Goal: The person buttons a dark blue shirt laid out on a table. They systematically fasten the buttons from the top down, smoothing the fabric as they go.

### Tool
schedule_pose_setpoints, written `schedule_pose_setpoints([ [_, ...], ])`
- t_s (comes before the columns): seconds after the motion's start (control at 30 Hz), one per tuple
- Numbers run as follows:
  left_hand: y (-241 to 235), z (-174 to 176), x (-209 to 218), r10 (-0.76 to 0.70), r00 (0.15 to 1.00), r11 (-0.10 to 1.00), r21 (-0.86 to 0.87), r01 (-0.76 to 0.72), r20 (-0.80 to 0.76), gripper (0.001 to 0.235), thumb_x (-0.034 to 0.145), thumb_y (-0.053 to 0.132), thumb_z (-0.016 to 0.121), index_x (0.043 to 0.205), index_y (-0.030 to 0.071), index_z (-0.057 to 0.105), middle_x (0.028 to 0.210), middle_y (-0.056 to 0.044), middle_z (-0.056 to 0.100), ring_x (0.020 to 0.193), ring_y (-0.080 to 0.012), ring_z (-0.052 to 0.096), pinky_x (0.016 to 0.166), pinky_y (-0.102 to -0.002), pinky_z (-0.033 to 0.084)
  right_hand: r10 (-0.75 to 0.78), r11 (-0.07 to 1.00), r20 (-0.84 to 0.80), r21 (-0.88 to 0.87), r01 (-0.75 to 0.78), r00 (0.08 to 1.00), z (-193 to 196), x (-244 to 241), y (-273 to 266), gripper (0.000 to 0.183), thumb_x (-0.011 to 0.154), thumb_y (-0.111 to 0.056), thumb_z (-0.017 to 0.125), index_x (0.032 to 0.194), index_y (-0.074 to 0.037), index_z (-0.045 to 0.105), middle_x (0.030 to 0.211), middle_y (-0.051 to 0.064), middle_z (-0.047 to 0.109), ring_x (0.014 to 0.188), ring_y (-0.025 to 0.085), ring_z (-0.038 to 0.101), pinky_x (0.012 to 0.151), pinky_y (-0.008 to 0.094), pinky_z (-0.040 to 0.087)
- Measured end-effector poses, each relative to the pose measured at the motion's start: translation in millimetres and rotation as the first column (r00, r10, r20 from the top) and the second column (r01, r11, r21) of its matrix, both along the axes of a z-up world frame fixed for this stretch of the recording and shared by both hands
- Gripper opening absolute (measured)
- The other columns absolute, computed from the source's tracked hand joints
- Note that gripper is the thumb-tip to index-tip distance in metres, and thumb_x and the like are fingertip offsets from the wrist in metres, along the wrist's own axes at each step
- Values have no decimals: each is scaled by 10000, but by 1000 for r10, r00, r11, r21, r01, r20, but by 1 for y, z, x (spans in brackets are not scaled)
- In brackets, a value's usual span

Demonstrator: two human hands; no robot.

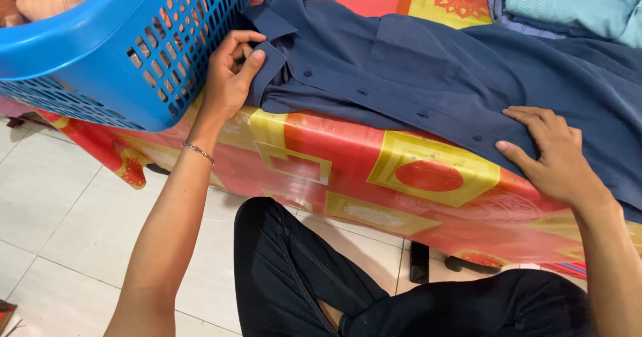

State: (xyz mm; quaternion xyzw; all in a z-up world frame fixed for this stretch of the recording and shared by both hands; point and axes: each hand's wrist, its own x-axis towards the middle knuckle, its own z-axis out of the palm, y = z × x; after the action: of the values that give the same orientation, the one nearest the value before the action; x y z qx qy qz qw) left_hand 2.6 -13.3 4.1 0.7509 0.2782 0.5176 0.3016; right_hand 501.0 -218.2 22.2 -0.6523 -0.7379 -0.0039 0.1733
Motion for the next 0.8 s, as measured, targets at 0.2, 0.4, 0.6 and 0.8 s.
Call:
schedule_pose_setpoints([
  [0.2, 9, -11, -2, 14, 996, 1000, 9, -15, 93, 236, 1126, 198, 572, 1338, 96, 575, 843, 47, 408, 798, -56, 402, 741, -227, 366, 197, 969, -169, 184, -165, 966, -8, 26, 1, 183, 1013, -32, 684, 1183, 6, 741, 1345, 202, 688, 1225, 302, 644, 1143, 388, 441],
  [0.4, 4, -7, -1, 22, 995, 1000, -23, -20, 97, 242, 1118, 251, 584, 1301, 93, 581, 770, 69, 407, 738, -48, 357, 698, -232, 330, 100, 948, -209, 316, -30, 973, -32, 61, 6, 144, 1113, 156, 613, 1039, 52, 679, 1181, 217, 725, 1148, 320, 688, 1074, 401, 490],
  [0.6, -2, 1, 2, 12, 1000, 1000, -14, -12, -17, 271, 1108, 266, 595, 1320, 97, 578, 895, 36, 563, 874, -50, 521, 792, -212, 402, -151, 943, -527, 177, 282, 836, -56, 109, 28, 51, 1245, -85, 645, 1212, -64, 678, 1147, 23, 665, 1026, 86, 560, 951, 247, 431],
  [0.8, -12, 7, 7, -11, 999, 1000, -23, 10, -32, 223, 1107, 242, 594, 1286, 110, 600, 893, 46, 522, 819, -38, 475, 701, -203, 366, -293, 953, -788, -193, 234, 541, -39, 106, 29, 162, 1192, -241, 550, 1032, -227, 562, 847, -128, 496, 716, -15, 425, 651, 148, 330],
])
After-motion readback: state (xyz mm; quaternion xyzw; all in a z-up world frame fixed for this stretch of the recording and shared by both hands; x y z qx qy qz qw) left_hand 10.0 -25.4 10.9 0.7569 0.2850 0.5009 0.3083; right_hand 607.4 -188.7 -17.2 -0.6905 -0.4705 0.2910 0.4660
